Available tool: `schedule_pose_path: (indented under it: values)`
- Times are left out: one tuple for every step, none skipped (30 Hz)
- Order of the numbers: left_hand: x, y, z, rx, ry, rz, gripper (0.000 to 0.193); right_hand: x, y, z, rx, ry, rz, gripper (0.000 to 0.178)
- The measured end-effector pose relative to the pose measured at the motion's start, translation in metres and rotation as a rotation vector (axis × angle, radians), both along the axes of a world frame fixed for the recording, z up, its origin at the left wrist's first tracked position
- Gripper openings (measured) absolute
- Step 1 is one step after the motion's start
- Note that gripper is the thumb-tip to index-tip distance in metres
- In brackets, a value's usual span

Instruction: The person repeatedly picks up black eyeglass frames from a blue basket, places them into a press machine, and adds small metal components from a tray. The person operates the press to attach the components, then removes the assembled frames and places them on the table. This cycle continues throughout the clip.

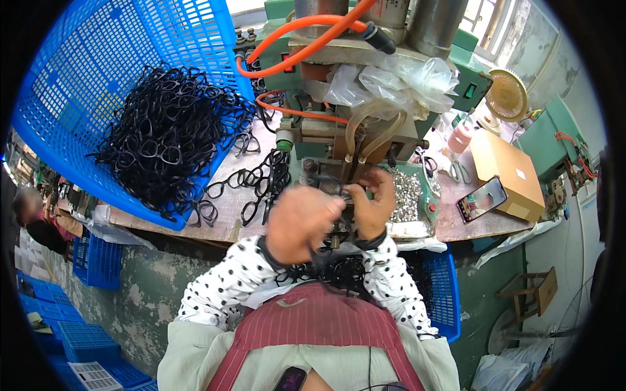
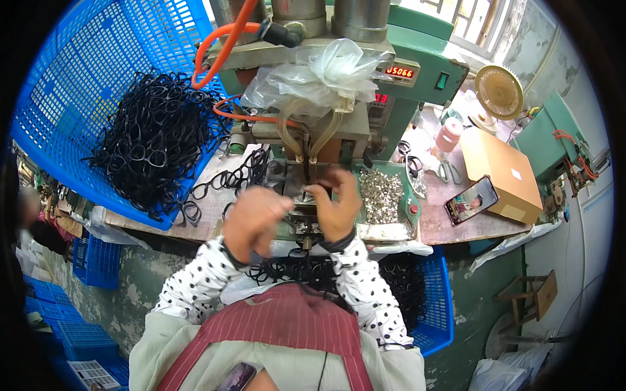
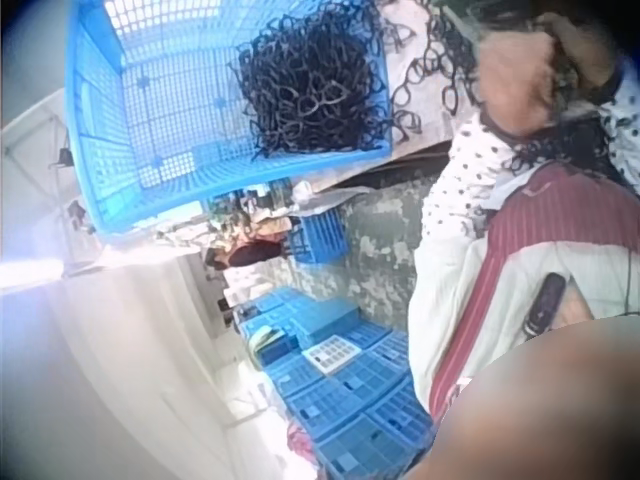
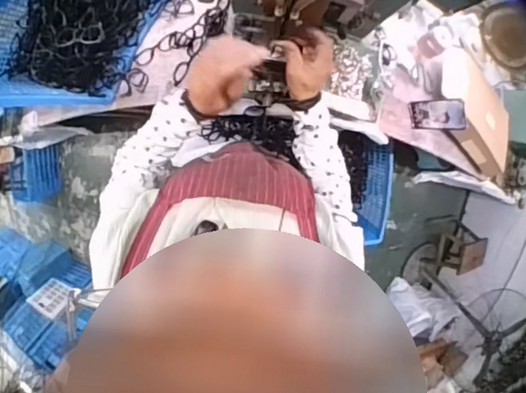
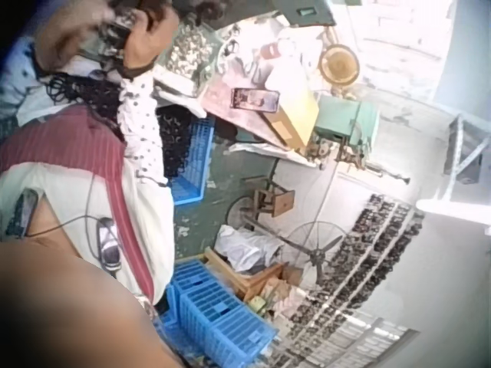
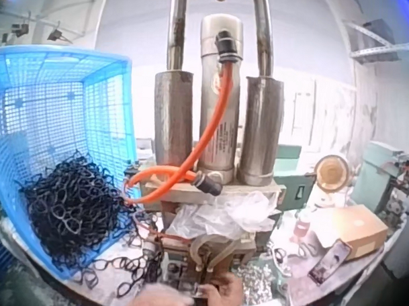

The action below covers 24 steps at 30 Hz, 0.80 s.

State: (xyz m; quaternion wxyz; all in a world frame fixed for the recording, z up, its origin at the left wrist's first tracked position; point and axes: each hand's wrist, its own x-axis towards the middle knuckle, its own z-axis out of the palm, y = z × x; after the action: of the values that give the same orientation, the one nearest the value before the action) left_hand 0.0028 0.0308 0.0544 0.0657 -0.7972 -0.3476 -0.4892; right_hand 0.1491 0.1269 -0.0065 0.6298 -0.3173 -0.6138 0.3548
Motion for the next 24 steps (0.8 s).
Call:
schedule_pose_path:
  values:
    - [0.014,-0.002,-0.009,0.059,0.002,-0.047,0.040,0.012,0.007,0.003,0.055,-0.125,0.013,0.034]
    - [0.023,0.002,-0.025,0.061,0.032,-0.091,0.040,0.024,0.018,0.003,0.120,-0.214,-0.110,0.036]
    - [0.029,0.004,-0.025,-0.015,0.070,-0.136,0.039,0.038,0.032,0.000,0.186,-0.303,-0.234,0.037]
    - [0.032,0.008,-0.031,-0.006,0.093,-0.121,0.038,0.057,0.045,-0.006,0.194,-0.439,-0.400,0.036]
    - [0.033,0.011,-0.036,0.002,0.111,-0.107,0.038,0.079,0.058,-0.016,0.201,-0.580,-0.569,0.035]
    - [0.033,0.013,-0.036,-0.005,0.114,-0.124,0.038,0.102,0.070,-0.032,-0.003,-0.694,-0.555,0.032]
    - [0.031,0.015,-0.036,-0.009,0.114,-0.140,0.038,0.124,0.075,-0.045,-0.206,-0.805,-0.537,0.030]
    - [0.030,0.015,-0.037,-0.017,0.118,-0.148,0.038,0.140,0.075,-0.049,-0.218,-0.790,-0.455,0.028]
    - [0.029,0.017,-0.038,-0.012,0.126,-0.151,0.038,0.149,0.072,-0.051,-0.232,-0.771,-0.380,0.027]
    - [0.028,0.015,-0.040,-0.012,0.138,-0.141,0.038,0.148,0.061,-0.037,-0.258,-0.795,-0.373,0.028]
    - [0.026,0.014,-0.041,-0.011,0.149,-0.131,0.039,0.148,0.053,-0.028,-0.243,-0.965,-0.413,0.029]
    - [0.026,0.013,-0.041,-0.011,0.155,-0.128,0.039,0.151,0.047,-0.032,-0.177,-1.098,-0.416,0.028]
    - [0.027,0.014,-0.041,-0.011,0.160,-0.127,0.040,0.154,0.043,-0.034,-0.108,-1.230,-0.418,0.027]
    - [0.027,0.013,-0.041,-0.010,0.164,-0.128,0.041,0.151,0.043,-0.045,-0.077,-1.208,-0.386,0.025]
    - [0.030,0.014,-0.040,-0.015,0.184,-0.126,0.040,0.149,0.047,-0.060,-0.050,-1.189,-0.371,0.024]
    - [0.030,0.015,-0.037,-0.020,0.204,-0.129,0.039,0.147,0.052,-0.069,-0.062,-1.082,-0.360,0.020]
    - [0.030,0.017,-0.036,-0.015,0.217,-0.136,0.038,0.144,0.056,-0.076,-0.053,-0.987,-0.418,0.018]
    - [0.028,0.017,-0.037,-0.030,0.217,-0.154,0.039,0.137,0.057,-0.067,0.005,-0.812,-0.375,0.016]
    - [0.028,0.016,-0.035,-0.041,0.220,-0.155,0.041,0.129,0.056,-0.060,-0.058,-0.673,-0.367,0.014]
    - [0.031,0.014,-0.036,-0.037,0.211,-0.127,0.043,0.128,0.060,-0.064,-0.013,-0.622,-0.375,0.014]
    - [0.030,0.014,-0.036,-0.044,0.235,-0.119,0.045,0.128,0.064,-0.073,0.002,-0.608,-0.423,0.014]
    - [0.026,0.011,-0.034,-0.079,0.271,-0.108,0.039,0.123,0.064,-0.075,-0.064,-0.545,-0.396,0.014]
    - [0.021,0.005,-0.027,-0.051,0.348,-0.075,0.036,0.120,0.063,-0.075,0.022,-0.526,-0.400,0.013]
    - [0.004,0.004,-0.020,0.013,0.452,-0.083,0.046,0.117,0.060,-0.072,-0.015,-0.471,-0.413,0.012]
